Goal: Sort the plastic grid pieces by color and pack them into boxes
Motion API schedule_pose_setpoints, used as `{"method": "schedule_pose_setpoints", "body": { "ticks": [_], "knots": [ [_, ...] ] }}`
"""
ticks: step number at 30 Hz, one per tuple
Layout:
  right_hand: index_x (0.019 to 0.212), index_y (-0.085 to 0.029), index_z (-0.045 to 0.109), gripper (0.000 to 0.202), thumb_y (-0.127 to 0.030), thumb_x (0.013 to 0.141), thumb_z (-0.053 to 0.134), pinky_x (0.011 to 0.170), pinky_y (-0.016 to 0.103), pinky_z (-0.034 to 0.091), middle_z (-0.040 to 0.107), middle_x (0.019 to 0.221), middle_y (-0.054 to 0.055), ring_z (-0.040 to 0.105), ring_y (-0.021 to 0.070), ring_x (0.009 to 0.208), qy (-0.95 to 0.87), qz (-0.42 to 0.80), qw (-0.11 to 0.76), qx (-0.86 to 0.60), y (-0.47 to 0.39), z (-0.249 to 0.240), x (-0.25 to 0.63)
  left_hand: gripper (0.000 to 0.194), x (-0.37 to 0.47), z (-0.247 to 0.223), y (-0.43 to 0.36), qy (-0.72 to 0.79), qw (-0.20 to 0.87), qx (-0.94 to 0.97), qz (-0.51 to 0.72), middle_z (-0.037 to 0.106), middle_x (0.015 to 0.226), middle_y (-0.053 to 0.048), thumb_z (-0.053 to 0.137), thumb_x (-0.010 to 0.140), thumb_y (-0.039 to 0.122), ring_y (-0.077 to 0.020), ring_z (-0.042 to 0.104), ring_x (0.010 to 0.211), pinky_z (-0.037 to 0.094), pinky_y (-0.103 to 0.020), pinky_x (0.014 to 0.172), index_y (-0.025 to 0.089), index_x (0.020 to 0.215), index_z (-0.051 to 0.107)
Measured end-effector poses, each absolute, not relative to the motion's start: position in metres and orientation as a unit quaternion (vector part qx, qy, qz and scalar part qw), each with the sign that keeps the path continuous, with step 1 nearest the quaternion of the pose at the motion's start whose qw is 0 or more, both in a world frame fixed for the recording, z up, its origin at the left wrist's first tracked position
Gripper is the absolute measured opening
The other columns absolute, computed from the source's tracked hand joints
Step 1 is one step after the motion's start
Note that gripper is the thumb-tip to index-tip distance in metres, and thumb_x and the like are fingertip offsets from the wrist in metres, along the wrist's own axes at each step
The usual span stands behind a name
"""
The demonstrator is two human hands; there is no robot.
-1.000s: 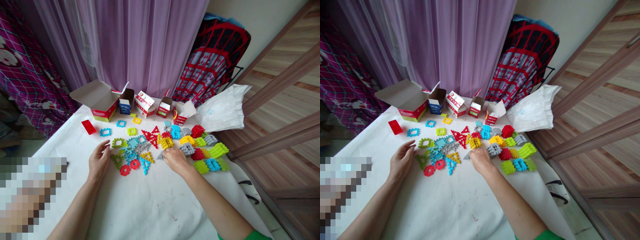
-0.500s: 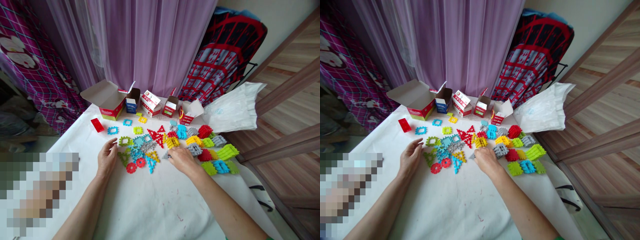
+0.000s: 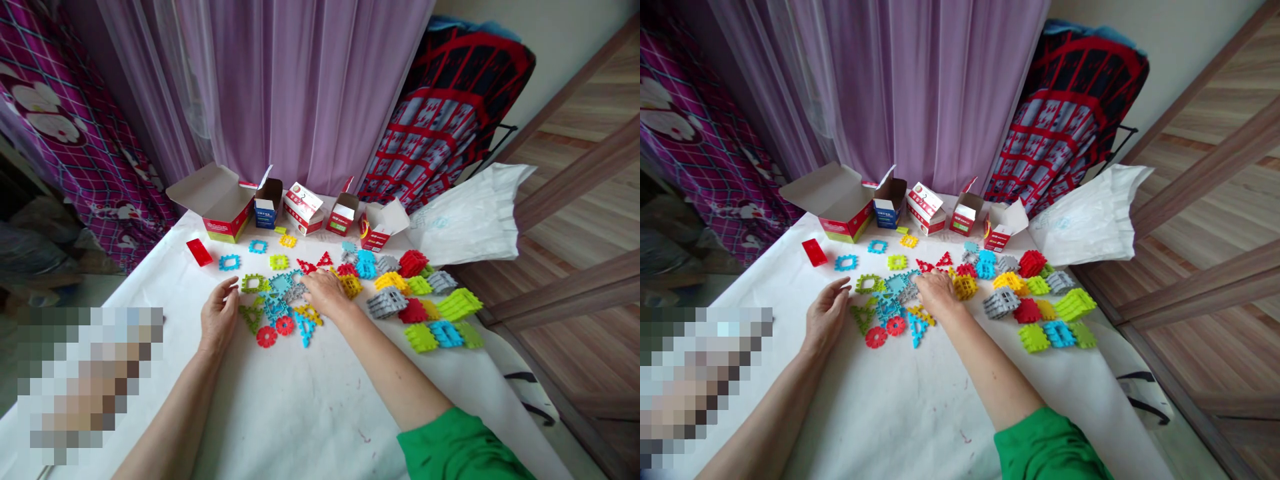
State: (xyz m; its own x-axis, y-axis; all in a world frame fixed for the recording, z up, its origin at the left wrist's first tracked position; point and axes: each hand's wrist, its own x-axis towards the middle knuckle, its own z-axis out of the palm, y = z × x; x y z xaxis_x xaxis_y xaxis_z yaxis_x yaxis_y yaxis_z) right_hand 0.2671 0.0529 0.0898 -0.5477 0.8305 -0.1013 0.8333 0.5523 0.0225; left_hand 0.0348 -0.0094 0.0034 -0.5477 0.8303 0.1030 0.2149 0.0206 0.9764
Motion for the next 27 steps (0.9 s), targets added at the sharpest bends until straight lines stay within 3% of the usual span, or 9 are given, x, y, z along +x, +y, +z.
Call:
{"method": "schedule_pose_setpoints", "body": {
  "ticks": [12, 15, 19, 27],
  "knots": [
    [0.108, -0.018, 0.067, 0.022, -0.020, 0.093, 0.052, 0.081, 0.032, 0.047, 0.066, 0.108, 0.012, 0.063, 0.0243, 0.101, 0.850, -0.004, 0.035, 0.526, -0.006, 0.124, 0.267, 0.040, 0.039, 0.013, -0.011, 0.673, 0.267, 0.390, 0.570, 0.073, 0.100, -0.007, 0.055, 0.078, 0.040, -0.0203, 0.068, 0.092, 0.054, -0.033, 0.080, 0.021, 0.111, 0.068],
    [0.115, -0.022, 0.065, 0.023, -0.025, 0.094, 0.055, 0.084, 0.029, 0.046, 0.067, 0.109, 0.008, 0.063, 0.0213, 0.102, 0.871, -0.068, -0.017, 0.486, -0.012, 0.114, 0.259, 0.041, 0.039, 0.013, -0.012, 0.672, 0.263, 0.392, 0.570, 0.073, 0.100, -0.007, 0.054, 0.078, 0.040, -0.0207, 0.068, 0.094, 0.054, -0.033, 0.081, 0.020, 0.111, 0.068],
    [0.109, -0.023, 0.068, 0.025, -0.016, 0.096, 0.048, 0.089, 0.026, 0.043, 0.069, 0.110, 0.005, 0.062, 0.0172, 0.105, 0.854, -0.086, -0.084, 0.506, 0.003, 0.107, 0.270, 0.040, 0.039, 0.013, -0.012, 0.672, 0.260, 0.395, 0.570, 0.073, 0.100, -0.007, 0.053, 0.078, 0.040, -0.0202, 0.068, 0.093, 0.054, -0.033, 0.082, 0.021, 0.111, 0.068],
    [0.106, -0.027, 0.071, 0.019, -0.030, 0.092, 0.060, 0.083, 0.029, 0.045, 0.066, 0.108, 0.005, 0.059, 0.0197, 0.101, 0.903, -0.071, 0.038, 0.422, 0.003, 0.088, 0.267, 0.041, 0.039, 0.014, -0.012, 0.674, 0.256, 0.400, 0.566, 0.072, 0.098, -0.006, 0.052, 0.079, 0.041, -0.0196, 0.067, 0.088, 0.054, -0.032, 0.078, 0.020, 0.111, 0.068]
  ]
}}
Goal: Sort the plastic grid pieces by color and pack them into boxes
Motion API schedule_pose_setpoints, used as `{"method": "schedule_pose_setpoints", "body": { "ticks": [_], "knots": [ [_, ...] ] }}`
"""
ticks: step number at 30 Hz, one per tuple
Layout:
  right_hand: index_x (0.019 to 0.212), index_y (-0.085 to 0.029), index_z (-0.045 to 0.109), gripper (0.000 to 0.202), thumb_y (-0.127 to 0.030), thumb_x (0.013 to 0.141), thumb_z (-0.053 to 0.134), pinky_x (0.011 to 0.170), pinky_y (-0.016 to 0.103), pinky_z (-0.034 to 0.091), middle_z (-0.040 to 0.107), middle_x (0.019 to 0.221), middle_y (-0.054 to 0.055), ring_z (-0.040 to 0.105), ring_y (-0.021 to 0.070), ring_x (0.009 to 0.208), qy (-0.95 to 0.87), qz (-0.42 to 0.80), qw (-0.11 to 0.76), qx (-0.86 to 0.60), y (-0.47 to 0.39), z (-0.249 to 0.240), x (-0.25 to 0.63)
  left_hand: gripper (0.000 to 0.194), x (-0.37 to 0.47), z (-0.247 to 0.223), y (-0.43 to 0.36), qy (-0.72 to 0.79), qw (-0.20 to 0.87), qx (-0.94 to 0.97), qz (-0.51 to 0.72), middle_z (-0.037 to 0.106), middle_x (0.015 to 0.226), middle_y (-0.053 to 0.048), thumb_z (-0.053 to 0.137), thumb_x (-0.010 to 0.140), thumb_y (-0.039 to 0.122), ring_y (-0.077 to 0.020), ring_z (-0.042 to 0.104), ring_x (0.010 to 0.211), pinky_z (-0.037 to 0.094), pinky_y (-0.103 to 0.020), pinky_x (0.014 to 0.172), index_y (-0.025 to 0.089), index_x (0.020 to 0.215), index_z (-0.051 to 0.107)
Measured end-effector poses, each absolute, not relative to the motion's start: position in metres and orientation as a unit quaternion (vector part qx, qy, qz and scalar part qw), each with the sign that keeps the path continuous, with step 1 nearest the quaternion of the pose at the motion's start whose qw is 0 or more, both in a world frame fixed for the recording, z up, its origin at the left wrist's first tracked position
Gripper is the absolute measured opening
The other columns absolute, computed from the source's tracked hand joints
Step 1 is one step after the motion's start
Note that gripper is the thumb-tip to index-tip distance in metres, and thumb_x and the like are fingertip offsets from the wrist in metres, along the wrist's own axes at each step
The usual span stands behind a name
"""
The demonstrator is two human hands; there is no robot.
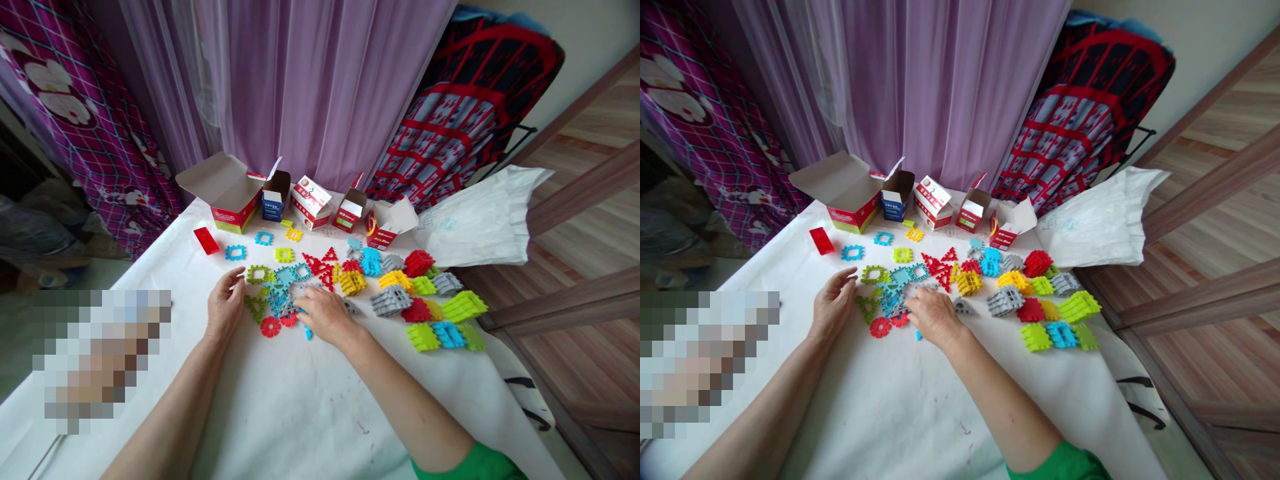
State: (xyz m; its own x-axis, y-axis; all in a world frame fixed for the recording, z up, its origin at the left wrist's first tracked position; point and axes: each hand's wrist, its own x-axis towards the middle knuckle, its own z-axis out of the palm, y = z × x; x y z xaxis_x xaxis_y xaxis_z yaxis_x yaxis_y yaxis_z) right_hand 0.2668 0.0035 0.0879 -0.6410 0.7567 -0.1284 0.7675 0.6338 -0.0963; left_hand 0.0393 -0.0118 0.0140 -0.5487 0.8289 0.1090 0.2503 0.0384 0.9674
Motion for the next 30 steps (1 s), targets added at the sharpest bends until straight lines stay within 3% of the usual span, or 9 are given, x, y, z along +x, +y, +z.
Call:
{"method": "schedule_pose_setpoints", "body": {
  "ticks": [6, 13, 20, 30],
  "knots": [
    [0.100, -0.022, 0.072, 0.019, -0.026, 0.095, 0.054, 0.081, 0.030, 0.047, 0.066, 0.104, 0.008, 0.060, 0.0212, 0.100, 0.917, -0.029, 0.057, 0.393, 0.003, 0.082, 0.254, 0.040, 0.038, 0.012, -0.012, 0.677, 0.250, 0.402, 0.563, 0.073, 0.100, -0.007, 0.052, 0.079, 0.039, -0.0209, 0.068, 0.094, 0.053, -0.034, 0.084, 0.021, 0.111, 0.068],
    [0.112, -0.026, 0.072, 0.024, -0.027, 0.096, 0.054, 0.086, 0.026, 0.045, 0.070, 0.108, 0.005, 0.063, 0.0178, 0.102, 0.868, -0.029, -0.019, 0.495, 0.007, 0.112, 0.317, 0.040, 0.039, 0.014, -0.012, 0.679, 0.254, 0.395, 0.564, 0.073, 0.100, -0.007, 0.053, 0.079, 0.038, -0.0199, 0.068, 0.093, 0.054, -0.032, 0.081, 0.021, 0.111, 0.068],
    [0.101, -0.025, 0.074, 0.021, -0.029, 0.095, 0.054, 0.078, 0.027, 0.045, 0.070, 0.106, 0.005, 0.064, 0.0192, 0.099, 0.833, -0.013, 0.077, 0.547, 0.008, 0.108, 0.361, 0.040, 0.040, 0.018, -0.015, 0.683, 0.254, 0.398, 0.557, 0.073, 0.100, -0.006, 0.055, 0.079, 0.040, -0.0194, 0.068, 0.090, 0.054, -0.032, 0.079, 0.021, 0.111, 0.069],
    [0.099, -0.024, 0.073, 0.018, -0.027, 0.093, 0.056, 0.076, 0.028, 0.045, 0.069, 0.104, 0.007, 0.063, 0.0211, 0.100, 0.837, -0.002, 0.099, 0.538, 0.004, 0.101, 0.355, 0.042, 0.038, 0.012, -0.013, 0.680, 0.257, 0.394, 0.563, 0.073, 0.100, -0.007, 0.056, 0.078, 0.044, -0.0196, 0.068, 0.092, 0.053, -0.032, 0.082, 0.021, 0.112, 0.068]
  ]
}}
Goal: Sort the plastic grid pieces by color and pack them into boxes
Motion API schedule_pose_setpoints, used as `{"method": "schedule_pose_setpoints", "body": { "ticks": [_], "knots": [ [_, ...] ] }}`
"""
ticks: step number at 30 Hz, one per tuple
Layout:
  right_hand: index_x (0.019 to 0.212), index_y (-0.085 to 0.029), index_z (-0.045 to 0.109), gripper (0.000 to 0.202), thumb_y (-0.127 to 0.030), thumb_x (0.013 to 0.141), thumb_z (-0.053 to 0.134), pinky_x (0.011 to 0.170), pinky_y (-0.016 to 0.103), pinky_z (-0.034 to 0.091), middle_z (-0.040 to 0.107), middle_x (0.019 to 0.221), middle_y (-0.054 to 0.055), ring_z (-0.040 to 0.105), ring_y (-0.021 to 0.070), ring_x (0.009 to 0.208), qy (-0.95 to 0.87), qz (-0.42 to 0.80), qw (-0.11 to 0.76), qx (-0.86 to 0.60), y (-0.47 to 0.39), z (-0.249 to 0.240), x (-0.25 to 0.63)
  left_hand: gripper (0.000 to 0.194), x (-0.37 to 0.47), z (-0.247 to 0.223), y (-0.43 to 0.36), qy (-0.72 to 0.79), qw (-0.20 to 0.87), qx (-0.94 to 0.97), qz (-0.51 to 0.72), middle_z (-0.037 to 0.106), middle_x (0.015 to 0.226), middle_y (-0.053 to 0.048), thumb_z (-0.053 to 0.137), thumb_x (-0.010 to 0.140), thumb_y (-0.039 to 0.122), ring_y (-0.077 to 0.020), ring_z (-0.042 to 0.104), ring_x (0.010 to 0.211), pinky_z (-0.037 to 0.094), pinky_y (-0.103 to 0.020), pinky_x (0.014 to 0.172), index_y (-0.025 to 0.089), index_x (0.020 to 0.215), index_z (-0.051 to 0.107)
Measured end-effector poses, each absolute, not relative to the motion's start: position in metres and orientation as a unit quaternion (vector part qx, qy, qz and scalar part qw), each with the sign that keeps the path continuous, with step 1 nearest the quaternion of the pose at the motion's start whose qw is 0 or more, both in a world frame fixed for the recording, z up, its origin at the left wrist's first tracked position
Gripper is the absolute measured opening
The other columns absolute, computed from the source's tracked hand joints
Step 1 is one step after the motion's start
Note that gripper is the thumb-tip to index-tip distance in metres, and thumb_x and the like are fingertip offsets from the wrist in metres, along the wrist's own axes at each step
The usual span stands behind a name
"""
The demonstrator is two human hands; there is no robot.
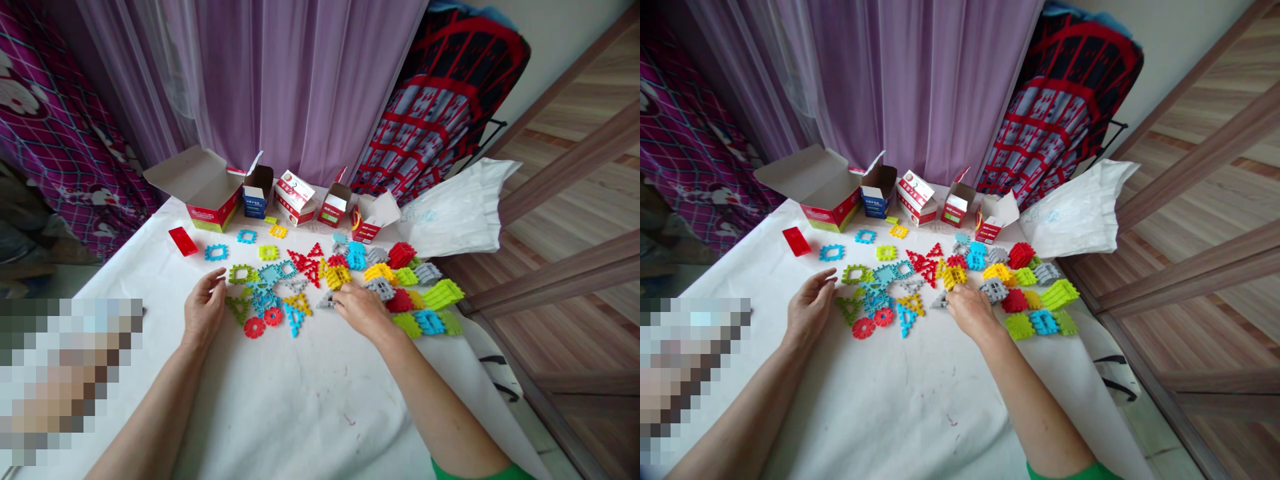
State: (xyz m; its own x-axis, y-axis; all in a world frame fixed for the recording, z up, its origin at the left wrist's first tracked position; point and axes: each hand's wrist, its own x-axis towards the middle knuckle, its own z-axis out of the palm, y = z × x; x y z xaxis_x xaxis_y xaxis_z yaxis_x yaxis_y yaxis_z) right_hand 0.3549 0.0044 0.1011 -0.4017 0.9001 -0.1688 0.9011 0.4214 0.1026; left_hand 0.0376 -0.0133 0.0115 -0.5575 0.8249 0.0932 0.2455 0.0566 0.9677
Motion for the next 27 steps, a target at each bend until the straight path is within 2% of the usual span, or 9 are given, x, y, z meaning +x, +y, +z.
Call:
{"method": "schedule_pose_setpoints", "body": {
  "ticks": [6, 12, 21, 27],
  "knots": [
    [0.102, -0.024, 0.072, 0.019, -0.028, 0.093, 0.057, 0.076, 0.028, 0.045, 0.069, 0.106, 0.006, 0.064, 0.0208, 0.100, 0.830, -0.005, 0.104, 0.547, 0.003, 0.105, 0.355, 0.042, 0.039, 0.015, -0.014, 0.681, 0.262, 0.391, 0.561, 0.073, 0.102, -0.007, 0.055, 0.079, 0.042, -0.0201, 0.067, 0.094, 0.053, -0.032, 0.081, 0.021, 0.113, 0.068],
    [0.100, -0.024, 0.073, 0.029, -0.030, 0.099, 0.046, 0.081, 0.027, 0.044, 0.071, 0.108, 0.006, 0.064, 0.0186, 0.101, 0.848, -0.025, 0.059, 0.527, 0.010, 0.114, 0.326, 0.041, 0.039, 0.015, -0.014, 0.683, 0.258, 0.396, 0.557, 0.073, 0.101, -0.007, 0.055, 0.079, 0.040, -0.0195, 0.068, 0.091, 0.054, -0.031, 0.079, 0.021, 0.113, 0.068],
    [0.098, -0.021, 0.076, 0.025, -0.029, 0.089, 0.054, 0.077, 0.029, 0.048, 0.075, 0.106, 0.009, 0.068, 0.0226, 0.097, 0.846, -0.023, 0.113, 0.521, 0.044, 0.091, 0.259, 0.041, 0.037, 0.009, -0.011, 0.672, 0.254, 0.402, 0.567, 0.073, 0.102, -0.007, 0.054, 0.079, 0.041, -0.0204, 0.068, 0.097, 0.054, -0.032, 0.083, 0.022, 0.113, 0.068],
    [0.099, -0.020, 0.075, 0.023, -0.023, 0.087, 0.056, 0.080, 0.030, 0.047, 0.073, 0.108, 0.010, 0.067, 0.0229, 0.099, 0.875, -0.008, 0.110, 0.471, 0.045, 0.106, 0.260, 0.041, 0.038, 0.010, -0.011, 0.674, 0.252, 0.398, 0.569, 0.073, 0.099, -0.007, 0.055, 0.078, 0.041, -0.0199, 0.068, 0.091, 0.054, -0.032, 0.080, 0.021, 0.111, 0.068]
  ]
}}
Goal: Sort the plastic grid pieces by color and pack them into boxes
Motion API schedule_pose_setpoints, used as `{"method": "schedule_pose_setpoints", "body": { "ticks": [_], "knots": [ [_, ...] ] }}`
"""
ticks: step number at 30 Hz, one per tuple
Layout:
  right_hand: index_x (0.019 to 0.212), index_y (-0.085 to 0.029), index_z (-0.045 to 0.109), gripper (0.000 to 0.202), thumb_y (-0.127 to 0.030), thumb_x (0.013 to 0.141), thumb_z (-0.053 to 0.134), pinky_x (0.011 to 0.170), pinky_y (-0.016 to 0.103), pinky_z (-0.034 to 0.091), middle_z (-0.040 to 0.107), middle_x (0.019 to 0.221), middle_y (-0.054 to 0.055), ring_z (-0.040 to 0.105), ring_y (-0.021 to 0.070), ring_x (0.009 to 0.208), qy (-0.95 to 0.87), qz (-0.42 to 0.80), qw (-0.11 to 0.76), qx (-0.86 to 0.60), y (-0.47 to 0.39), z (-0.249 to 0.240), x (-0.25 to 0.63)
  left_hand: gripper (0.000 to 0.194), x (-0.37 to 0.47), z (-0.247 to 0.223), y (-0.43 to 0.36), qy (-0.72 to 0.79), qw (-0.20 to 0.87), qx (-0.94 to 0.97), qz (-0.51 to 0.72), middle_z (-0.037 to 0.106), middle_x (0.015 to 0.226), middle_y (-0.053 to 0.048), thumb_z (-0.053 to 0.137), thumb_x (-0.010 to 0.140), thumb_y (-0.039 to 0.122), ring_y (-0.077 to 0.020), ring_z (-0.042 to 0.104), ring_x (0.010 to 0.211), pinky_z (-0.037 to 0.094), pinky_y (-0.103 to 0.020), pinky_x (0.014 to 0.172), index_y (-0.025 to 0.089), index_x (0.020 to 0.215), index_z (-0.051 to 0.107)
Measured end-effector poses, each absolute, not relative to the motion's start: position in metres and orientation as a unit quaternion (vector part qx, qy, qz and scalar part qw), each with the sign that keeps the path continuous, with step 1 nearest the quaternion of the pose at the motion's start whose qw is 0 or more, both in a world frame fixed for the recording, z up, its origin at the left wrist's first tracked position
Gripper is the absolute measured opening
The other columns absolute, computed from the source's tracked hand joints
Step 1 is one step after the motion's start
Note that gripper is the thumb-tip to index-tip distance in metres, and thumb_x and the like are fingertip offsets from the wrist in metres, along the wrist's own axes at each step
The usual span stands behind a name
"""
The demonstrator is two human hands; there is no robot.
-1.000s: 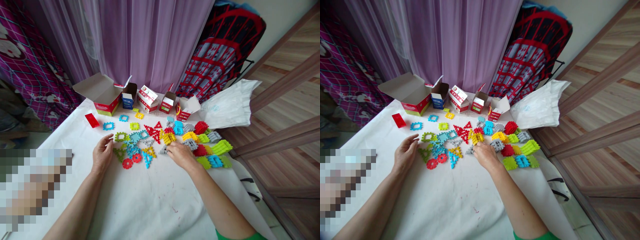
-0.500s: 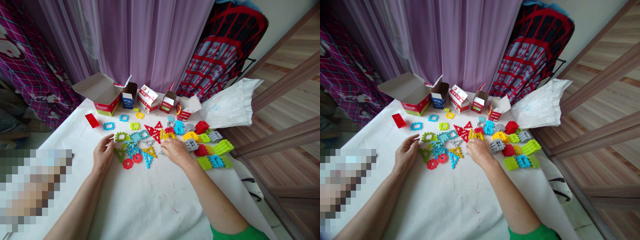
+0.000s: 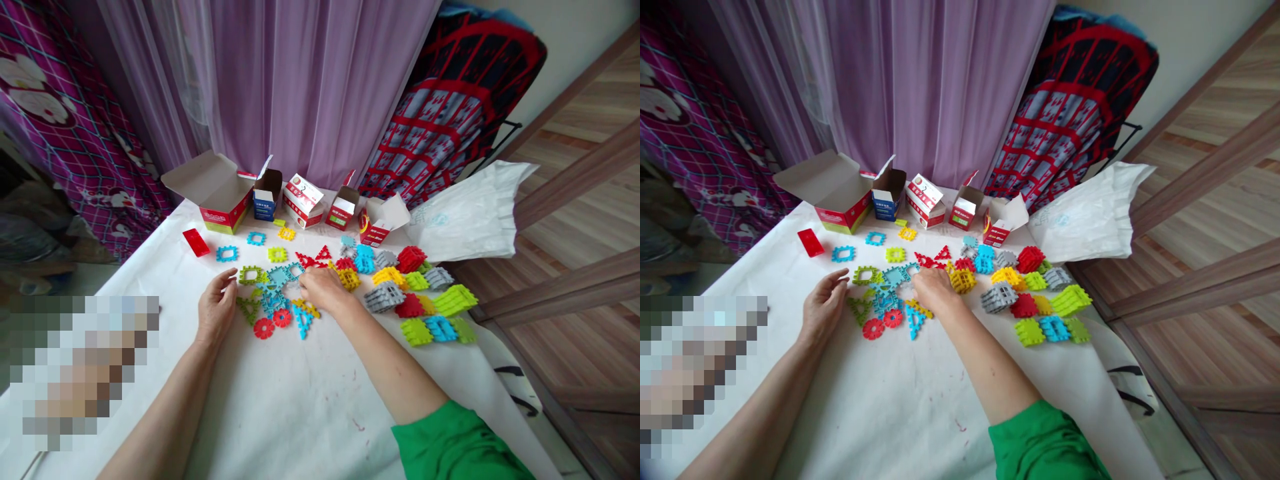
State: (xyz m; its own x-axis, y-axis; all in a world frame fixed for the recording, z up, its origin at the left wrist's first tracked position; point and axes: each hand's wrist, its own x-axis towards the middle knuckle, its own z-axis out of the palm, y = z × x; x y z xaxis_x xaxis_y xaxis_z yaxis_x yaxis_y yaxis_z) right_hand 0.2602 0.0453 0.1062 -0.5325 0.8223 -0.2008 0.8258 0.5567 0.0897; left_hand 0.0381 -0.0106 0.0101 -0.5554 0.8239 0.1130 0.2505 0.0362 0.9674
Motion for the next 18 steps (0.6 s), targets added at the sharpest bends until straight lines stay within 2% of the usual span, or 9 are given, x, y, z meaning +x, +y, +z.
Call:
{"method": "schedule_pose_setpoints", "body": {
  "ticks": [4, 8, 13, 18],
  "knots": [
    [0.101, -0.024, 0.073, 0.023, -0.023, 0.092, 0.052, 0.079, 0.028, 0.044, 0.070, 0.107, 0.006, 0.063, 0.0209, 0.100, 0.921, -0.008, 0.080, 0.382, 0.037, 0.116, 0.271, 0.039, 0.039, 0.012, -0.011, 0.673, 0.254, 0.399, 0.569, 0.073, 0.099, -0.006, 0.054, 0.078, 0.040, -0.0197, 0.068, 0.092, 0.054, -0.032, 0.080, 0.021, 0.110, 0.069],
    [0.096, -0.023, 0.073, 0.023, -0.024, 0.095, 0.051, 0.078, 0.028, 0.042, 0.067, 0.104, 0.005, 0.059, 0.0199, 0.098, 0.931, -0.033, 0.095, 0.351, 0.034, 0.108, 0.280, 0.038, 0.040, 0.013, -0.012, 0.674, 0.251, 0.400, 0.568, 0.073, 0.100, -0.006, 0.054, 0.078, 0.038, -0.0198, 0.068, 0.093, 0.054, -0.032, 0.081, 0.022, 0.109, 0.069],
    [0.101, -0.025, 0.073, 0.023, -0.020, 0.093, 0.052, 0.077, 0.028, 0.043, 0.066, 0.107, 0.004, 0.060, 0.0188, 0.097, 0.920, -0.054, 0.070, 0.382, 0.024, 0.102, 0.283, 0.038, 0.040, 0.013, -0.013, 0.673, 0.251, 0.403, 0.567, 0.073, 0.102, -0.006, 0.053, 0.080, 0.038, -0.0198, 0.068, 0.095, 0.053, -0.032, 0.082, 0.022, 0.110, 0.069],
    [0.102, -0.026, 0.072, 0.018, -0.022, 0.090, 0.060, 0.079, 0.026, 0.043, 0.067, 0.100, 0.001, 0.060, 0.0167, 0.096, 0.941, -0.118, 0.047, 0.315, -0.009, 0.098, 0.282, 0.039, 0.041, 0.012, -0.012, 0.673, 0.254, 0.404, 0.565, 0.072, 0.101, -0.007, 0.052, 0.081, 0.040, -0.0200, 0.067, 0.094, 0.053, -0.032, 0.082, 0.022, 0.111, 0.068]
  ]
}}
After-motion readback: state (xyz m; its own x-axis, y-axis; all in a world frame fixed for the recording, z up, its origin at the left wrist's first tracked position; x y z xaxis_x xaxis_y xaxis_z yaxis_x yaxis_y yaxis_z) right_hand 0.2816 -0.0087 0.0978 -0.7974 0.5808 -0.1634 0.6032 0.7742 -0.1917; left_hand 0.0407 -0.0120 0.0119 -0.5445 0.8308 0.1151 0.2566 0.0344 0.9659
